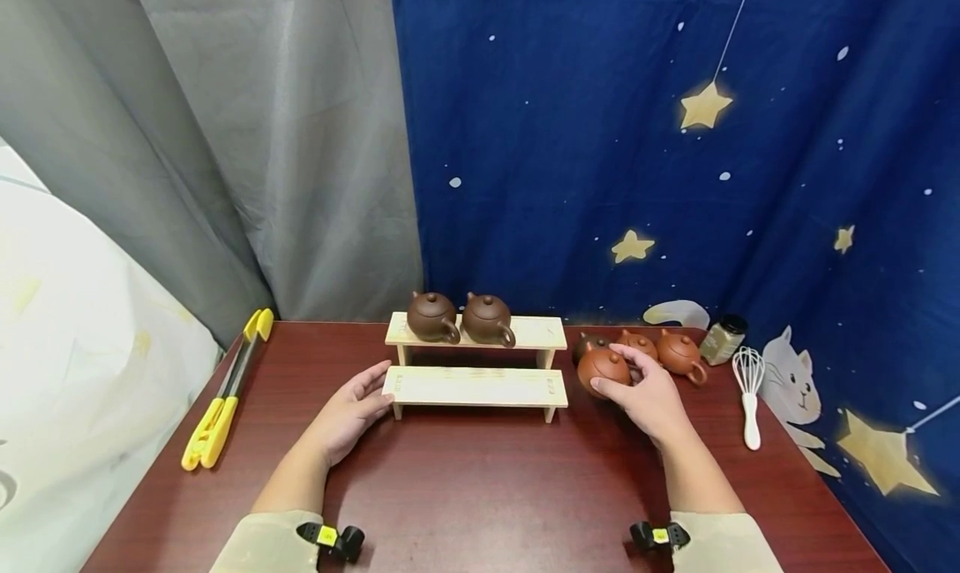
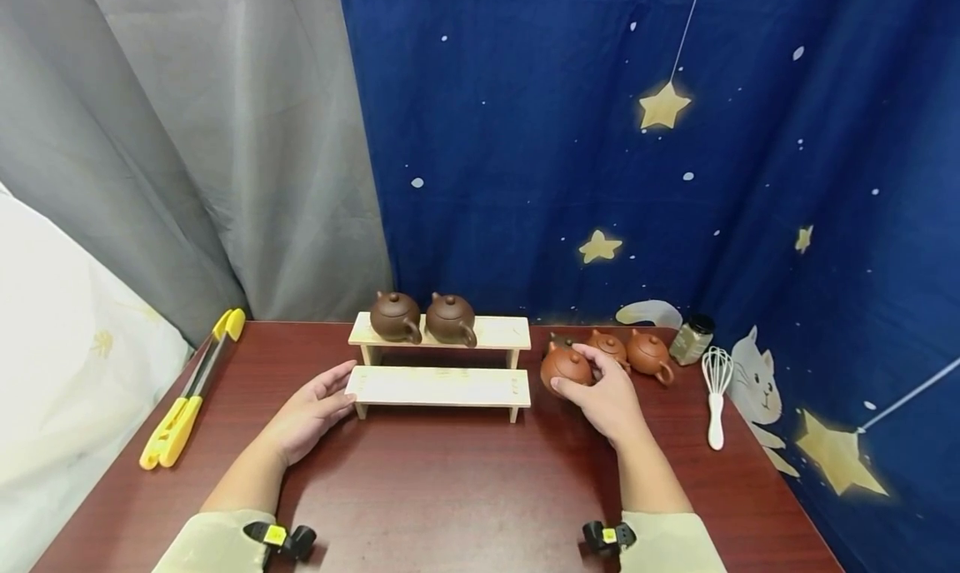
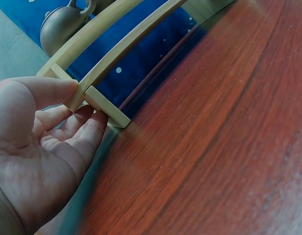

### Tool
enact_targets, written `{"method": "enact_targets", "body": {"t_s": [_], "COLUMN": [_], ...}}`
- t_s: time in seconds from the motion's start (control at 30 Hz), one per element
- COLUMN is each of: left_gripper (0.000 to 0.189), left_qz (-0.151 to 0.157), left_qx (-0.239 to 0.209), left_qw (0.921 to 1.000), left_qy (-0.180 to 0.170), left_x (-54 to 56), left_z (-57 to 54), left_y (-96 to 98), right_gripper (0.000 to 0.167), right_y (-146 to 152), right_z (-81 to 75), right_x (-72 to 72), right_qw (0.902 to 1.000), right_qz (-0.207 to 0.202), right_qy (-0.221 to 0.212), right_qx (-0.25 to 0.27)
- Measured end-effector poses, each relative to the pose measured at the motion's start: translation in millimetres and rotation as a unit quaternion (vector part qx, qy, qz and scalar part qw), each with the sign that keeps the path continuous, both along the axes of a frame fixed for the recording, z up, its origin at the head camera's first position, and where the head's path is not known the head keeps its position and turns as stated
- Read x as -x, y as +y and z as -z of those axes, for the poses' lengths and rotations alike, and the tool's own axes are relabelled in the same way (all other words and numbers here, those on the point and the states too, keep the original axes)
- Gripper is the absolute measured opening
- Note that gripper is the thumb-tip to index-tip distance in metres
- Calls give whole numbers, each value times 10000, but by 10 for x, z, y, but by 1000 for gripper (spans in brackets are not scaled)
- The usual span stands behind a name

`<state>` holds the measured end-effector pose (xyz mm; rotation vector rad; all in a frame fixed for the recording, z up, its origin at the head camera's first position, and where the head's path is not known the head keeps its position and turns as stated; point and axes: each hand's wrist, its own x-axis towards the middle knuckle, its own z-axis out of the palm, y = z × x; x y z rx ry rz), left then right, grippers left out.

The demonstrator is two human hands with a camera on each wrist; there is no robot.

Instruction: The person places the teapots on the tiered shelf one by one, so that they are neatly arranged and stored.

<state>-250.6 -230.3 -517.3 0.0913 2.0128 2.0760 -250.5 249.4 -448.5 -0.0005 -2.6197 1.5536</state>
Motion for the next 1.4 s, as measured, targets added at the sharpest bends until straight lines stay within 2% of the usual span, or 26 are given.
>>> {"method": "enact_targets", "body": {"t_s": [0.1,0.2,0.3,0.43,0.63,0.8,1.03,1.2,1.4], "left_gripper": [76,76,76,76,77,77,76,76,77], "left_qz": [49,54,18,18,16,1,8,7,23], "left_qx": [16,5,-1,24,21,48,51,47,14], "left_qw": [10000,10000,10000,10000,10000,10000,10000,10000,10000], "left_qy": [46,39,4,-2,-13,10,15,1,35], "left_x": [6,10,7,-2,-2,-7,2,-3,-1], "left_z": [0,1,-1,-6,3,7,0,-5,2], "left_y": [2,1,-5,-11,-17,-24,-13,-6,-8], "right_gripper": [73,71,71,72,72,71,71,73,74], "right_y": [-162,-322,-454,-584,-718,-816,-870,-847,-741], "right_z": [-177,-319,-436,-561,-586,-531,-525,-526,-558], "right_x": [-61,-58,39,257,572,732,745,727,606], "right_qw": [9992,9975,9960,9949,9942,9928,9930,9909,9904], "right_qz": [-146,-377,-619,-826,-921,-1042,-1037,-1176,-1056], "right_qy": [287,506,578,584,511,452,428,481,566], "right_qx": [232,333,273,32,-240,-376,-378,-447,-692]}}
